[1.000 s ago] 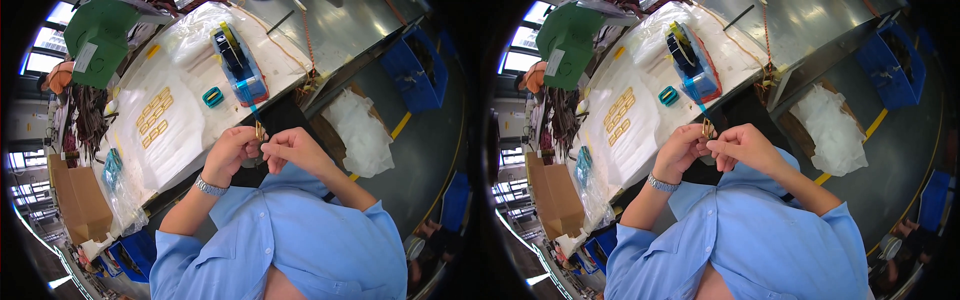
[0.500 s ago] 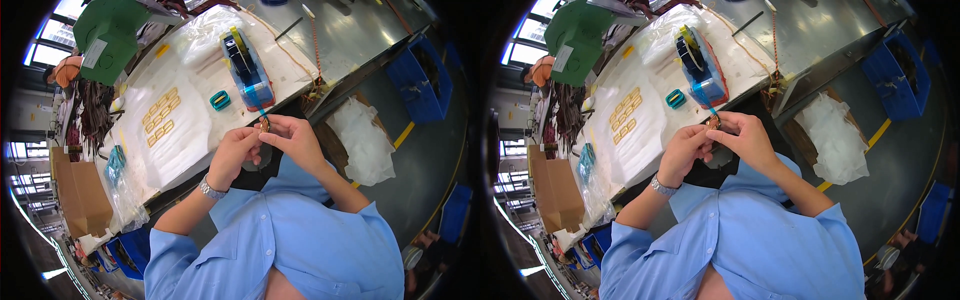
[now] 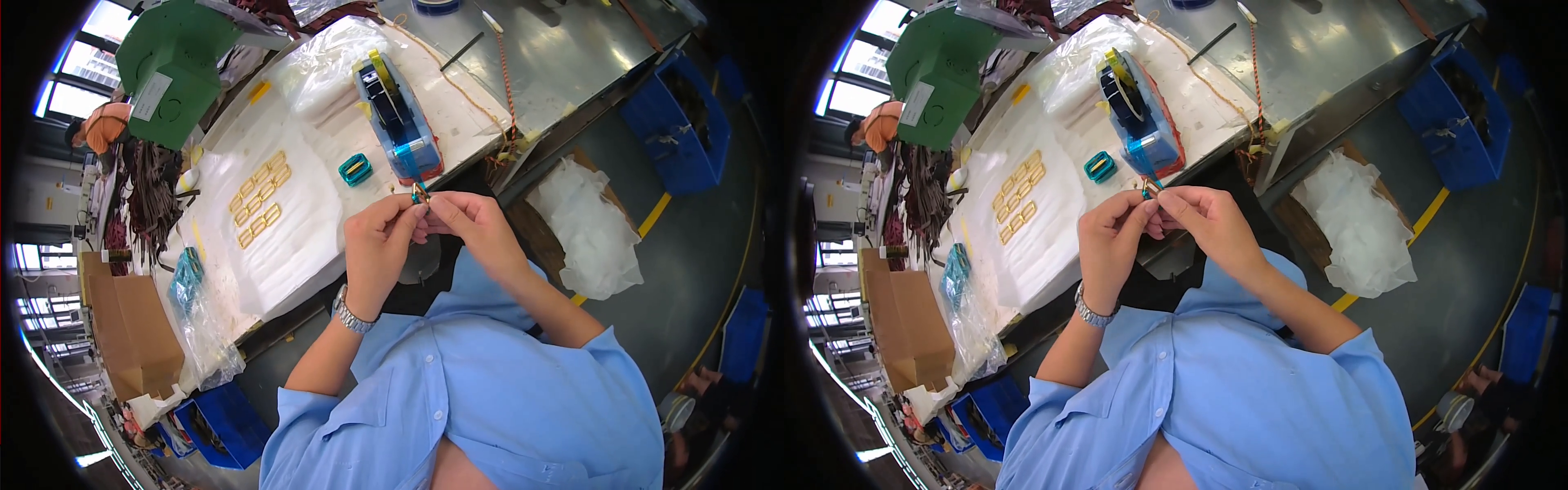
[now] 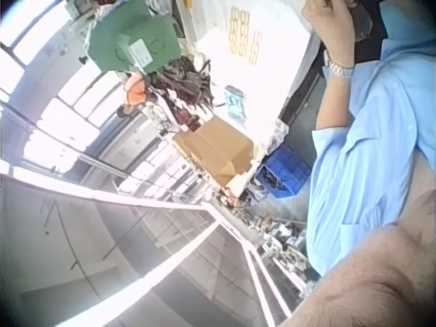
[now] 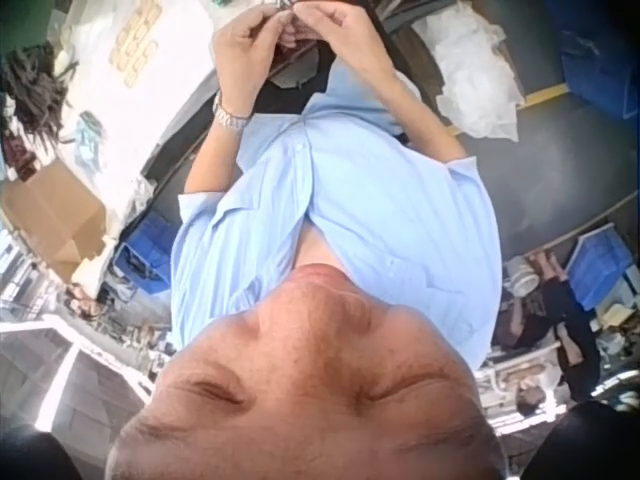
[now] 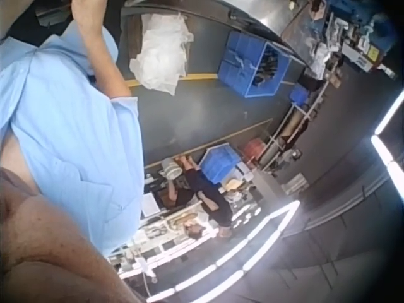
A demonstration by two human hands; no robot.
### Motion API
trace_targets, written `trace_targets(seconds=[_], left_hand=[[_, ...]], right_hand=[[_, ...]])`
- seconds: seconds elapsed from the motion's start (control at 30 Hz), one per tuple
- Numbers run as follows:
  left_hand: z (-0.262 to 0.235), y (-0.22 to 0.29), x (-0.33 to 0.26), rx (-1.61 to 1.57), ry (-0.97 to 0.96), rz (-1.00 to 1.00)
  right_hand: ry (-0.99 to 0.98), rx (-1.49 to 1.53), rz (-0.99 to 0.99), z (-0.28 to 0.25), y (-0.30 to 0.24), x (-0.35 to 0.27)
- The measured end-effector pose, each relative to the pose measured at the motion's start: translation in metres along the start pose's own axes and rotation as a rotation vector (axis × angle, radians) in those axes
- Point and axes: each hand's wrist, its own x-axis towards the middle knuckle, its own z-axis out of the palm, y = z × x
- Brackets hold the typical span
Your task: Arranging and taping small gold-colored buckles for packaging.
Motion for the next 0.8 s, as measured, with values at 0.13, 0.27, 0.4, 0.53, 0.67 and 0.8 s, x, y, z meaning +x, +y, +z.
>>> trace_targets(seconds=[0.13, 0.27, 0.4, 0.53, 0.67, 0.8], left_hand=[[-0.023, 0.011, 0.03, -0.183, -0.184, -0.235], [-0.035, 0.013, 0.045, -0.23, -0.279, -0.325], [-0.048, 0.012, 0.057, -0.276, -0.348, -0.411], [-0.051, 0.013, 0.063, -0.424, -0.389, -0.521], [-0.054, 0.014, 0.066, -0.587, -0.345, -0.633], [-0.045, 0.021, 0.057, -0.322, -0.218, -0.477]], right_hand=[[-0.004, 0.081, 0.016, -0.001, 0.003, 0.003], [-0.065, -0.11, 0.022, -0.004, -0.006, 0.009], [-0.078, -0.125, -0.15, 0.0, -0.02, 0.022], [-0.104, -0.048, -0.173, 0.003, -0.021, 0.03], [-0.016, -0.139, -0.261, 0.009, -0.011, 0.033], [0.062, -0.158, -0.256, 0.013, -0.014, 0.033]])
